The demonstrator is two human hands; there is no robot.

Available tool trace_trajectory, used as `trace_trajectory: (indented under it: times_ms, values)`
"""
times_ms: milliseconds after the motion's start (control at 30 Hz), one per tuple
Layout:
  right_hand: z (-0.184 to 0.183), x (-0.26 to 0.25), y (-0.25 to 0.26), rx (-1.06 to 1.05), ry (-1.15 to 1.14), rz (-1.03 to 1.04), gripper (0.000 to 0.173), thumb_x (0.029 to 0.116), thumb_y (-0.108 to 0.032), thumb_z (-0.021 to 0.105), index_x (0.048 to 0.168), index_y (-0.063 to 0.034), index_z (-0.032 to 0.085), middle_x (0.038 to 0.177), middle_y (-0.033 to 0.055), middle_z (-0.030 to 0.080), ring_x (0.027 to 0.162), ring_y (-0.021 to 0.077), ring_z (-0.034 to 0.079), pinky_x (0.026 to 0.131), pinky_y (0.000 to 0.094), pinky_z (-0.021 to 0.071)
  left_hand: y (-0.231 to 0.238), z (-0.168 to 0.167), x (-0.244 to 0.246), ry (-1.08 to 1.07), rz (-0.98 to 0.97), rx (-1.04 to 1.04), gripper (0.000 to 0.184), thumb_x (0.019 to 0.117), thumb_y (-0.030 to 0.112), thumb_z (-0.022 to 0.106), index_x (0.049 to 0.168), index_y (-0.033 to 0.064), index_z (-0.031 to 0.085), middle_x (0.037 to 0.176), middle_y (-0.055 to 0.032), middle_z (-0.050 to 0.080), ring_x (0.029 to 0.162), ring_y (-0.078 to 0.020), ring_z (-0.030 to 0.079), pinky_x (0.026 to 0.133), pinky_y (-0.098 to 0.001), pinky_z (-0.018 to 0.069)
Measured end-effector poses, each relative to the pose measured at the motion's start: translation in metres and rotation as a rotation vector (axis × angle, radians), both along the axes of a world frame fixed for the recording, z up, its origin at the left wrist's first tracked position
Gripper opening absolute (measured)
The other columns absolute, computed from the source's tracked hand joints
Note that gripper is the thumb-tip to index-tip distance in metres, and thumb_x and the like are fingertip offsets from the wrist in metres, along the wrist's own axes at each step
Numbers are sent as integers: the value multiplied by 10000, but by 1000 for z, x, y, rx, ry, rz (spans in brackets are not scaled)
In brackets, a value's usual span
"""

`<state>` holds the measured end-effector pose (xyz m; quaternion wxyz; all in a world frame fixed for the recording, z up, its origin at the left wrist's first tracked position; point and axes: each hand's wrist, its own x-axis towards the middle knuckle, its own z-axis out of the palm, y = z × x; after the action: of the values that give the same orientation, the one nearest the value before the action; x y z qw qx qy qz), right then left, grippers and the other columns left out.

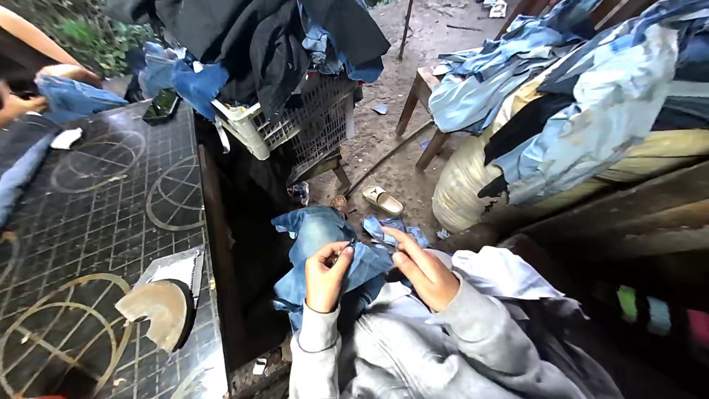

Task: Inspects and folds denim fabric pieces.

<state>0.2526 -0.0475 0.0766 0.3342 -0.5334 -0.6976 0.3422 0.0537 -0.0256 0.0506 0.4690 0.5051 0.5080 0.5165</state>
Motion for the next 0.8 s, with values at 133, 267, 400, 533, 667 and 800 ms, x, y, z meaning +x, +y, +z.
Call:
trace_trajectory:
  times_ms: [133,267,400,533,667,800]
  values:
    - [-3,-11,-3,191,-107,57,515,1069,-394,435,1449,-72,567,967,130,731,672,239,670,583,457,564,-5,2,4,-38,-37,25,130,888,32,670,968,-22,757,865,6,737,629,62,597,592,-119,513]
    - [-8,-17,-3,238,-195,55,478,1060,-393,446,1440,-151,606,1002,150,734,734,298,717,592,488,581,-8,5,6,-79,-56,64,138,858,7,651,938,-13,761,877,18,734,626,81,558,569,-109,467]
    - [-17,-18,-2,285,-168,-20,431,1062,-381,448,1373,-187,676,885,141,716,627,260,669,524,437,551,-11,6,7,-72,-55,70,113,861,9,656,901,-9,760,874,12,729,598,93,523,540,-98,434]
    - [-17,-9,5,246,-113,-83,435,1073,-376,446,1379,-162,668,996,156,739,740,270,708,620,457,582,-12,6,7,-85,-31,24,131,882,-2,660,973,-28,751,810,35,714,553,84,494,523,-107,429]
    - [-12,-5,2,268,-117,-37,464,1079,-416,417,1383,-167,664,961,142,730,719,246,691,604,426,575,-11,4,7,-86,-3,-2,92,880,12,663,937,-11,731,736,66,686,557,70,533,543,-118,465]
    - [-11,-13,-4,229,-153,48,501,1065,-441,426,1431,-156,618,991,148,741,729,278,714,592,478,578,-11,1,6,-89,-22,38,119,857,8,655,932,-8,745,777,63,704,566,91,505,534,-106,432]
